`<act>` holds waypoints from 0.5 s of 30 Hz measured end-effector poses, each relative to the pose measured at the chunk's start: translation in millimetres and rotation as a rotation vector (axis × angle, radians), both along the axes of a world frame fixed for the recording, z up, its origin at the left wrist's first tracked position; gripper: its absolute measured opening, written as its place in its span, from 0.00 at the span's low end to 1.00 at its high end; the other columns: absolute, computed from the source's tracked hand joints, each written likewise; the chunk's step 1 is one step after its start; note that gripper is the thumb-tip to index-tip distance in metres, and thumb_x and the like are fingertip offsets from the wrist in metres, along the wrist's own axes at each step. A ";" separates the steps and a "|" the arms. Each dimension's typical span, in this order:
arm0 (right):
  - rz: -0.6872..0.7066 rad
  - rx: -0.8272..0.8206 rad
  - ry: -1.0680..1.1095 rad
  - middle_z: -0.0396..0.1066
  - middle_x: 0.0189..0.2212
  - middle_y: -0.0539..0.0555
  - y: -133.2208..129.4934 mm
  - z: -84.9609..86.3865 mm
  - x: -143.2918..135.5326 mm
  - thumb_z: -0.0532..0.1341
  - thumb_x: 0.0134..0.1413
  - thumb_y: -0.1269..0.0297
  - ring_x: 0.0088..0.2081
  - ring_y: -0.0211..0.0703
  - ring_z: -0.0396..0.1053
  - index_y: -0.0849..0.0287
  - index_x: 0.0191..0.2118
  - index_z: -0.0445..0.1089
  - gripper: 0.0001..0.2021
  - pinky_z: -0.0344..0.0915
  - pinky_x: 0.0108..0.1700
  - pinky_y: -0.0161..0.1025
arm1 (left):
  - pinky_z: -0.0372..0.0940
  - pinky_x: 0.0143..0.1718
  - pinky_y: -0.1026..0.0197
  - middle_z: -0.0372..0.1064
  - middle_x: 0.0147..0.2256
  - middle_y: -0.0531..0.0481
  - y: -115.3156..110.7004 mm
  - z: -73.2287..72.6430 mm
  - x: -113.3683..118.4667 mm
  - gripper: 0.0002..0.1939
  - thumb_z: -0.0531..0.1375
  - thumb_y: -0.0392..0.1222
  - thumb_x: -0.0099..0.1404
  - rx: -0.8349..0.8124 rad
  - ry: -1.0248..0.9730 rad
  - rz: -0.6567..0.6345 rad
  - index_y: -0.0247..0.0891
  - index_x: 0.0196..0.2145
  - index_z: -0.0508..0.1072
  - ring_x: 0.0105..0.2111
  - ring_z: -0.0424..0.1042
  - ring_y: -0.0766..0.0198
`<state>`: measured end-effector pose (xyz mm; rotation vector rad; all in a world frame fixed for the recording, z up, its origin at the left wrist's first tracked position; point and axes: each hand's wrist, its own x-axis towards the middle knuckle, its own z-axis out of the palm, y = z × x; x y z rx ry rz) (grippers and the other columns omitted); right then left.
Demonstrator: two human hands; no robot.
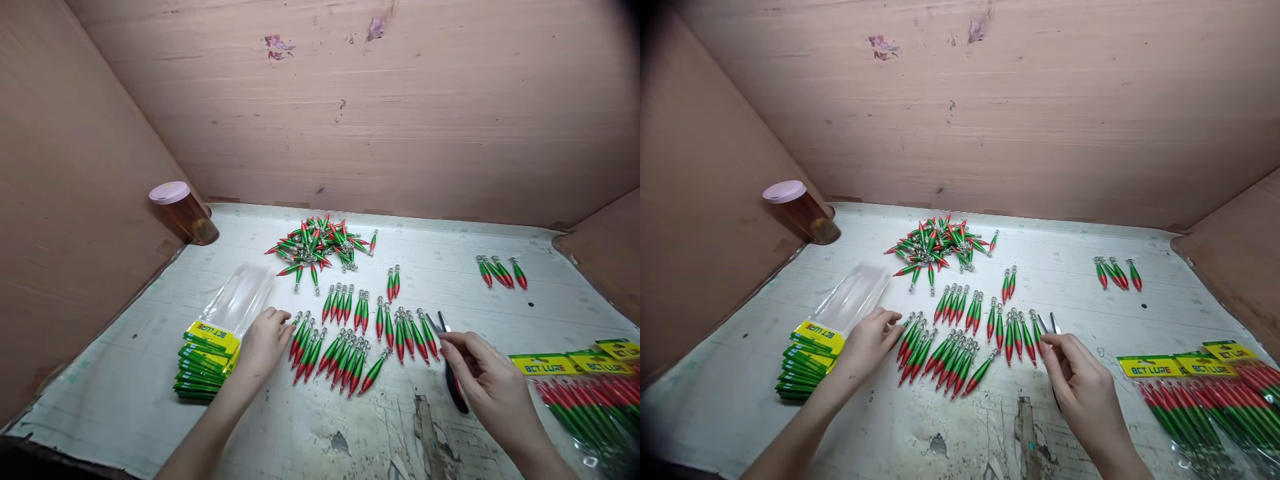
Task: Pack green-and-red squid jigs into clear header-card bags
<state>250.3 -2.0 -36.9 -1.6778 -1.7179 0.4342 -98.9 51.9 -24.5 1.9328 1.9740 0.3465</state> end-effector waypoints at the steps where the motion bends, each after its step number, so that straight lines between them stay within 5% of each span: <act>1: 0.032 0.003 -0.011 0.69 0.29 0.51 0.0 -2.0 -3.6 0.54 0.63 0.55 0.27 0.40 0.66 0.54 0.38 0.68 0.10 0.62 0.29 0.36 | 0.64 0.37 0.58 0.73 0.39 0.43 0.5 -2.8 3.8 0.09 0.55 0.39 0.63 -0.026 0.013 0.024 0.39 0.38 0.74 0.37 0.73 0.56; 9: 0.084 0.041 -0.074 0.69 0.28 0.51 -6.3 -19.8 -1.5 0.56 0.62 0.56 0.27 0.41 0.68 0.54 0.34 0.68 0.10 0.62 0.29 0.35 | 0.58 0.32 0.60 0.72 0.32 0.46 2.5 -10.5 2.7 0.03 0.57 0.36 0.57 -0.120 -0.006 0.128 0.38 0.30 0.71 0.35 0.71 0.55; 15: 0.035 0.007 -0.046 0.70 0.28 0.53 -12.4 -26.0 -6.3 0.57 0.61 0.55 0.25 0.42 0.67 0.54 0.34 0.69 0.10 0.62 0.28 0.37 | 0.63 0.37 0.56 0.72 0.33 0.45 -3.4 -10.1 -5.7 0.08 0.56 0.43 0.60 -0.083 -0.309 0.218 0.37 0.35 0.70 0.34 0.71 0.56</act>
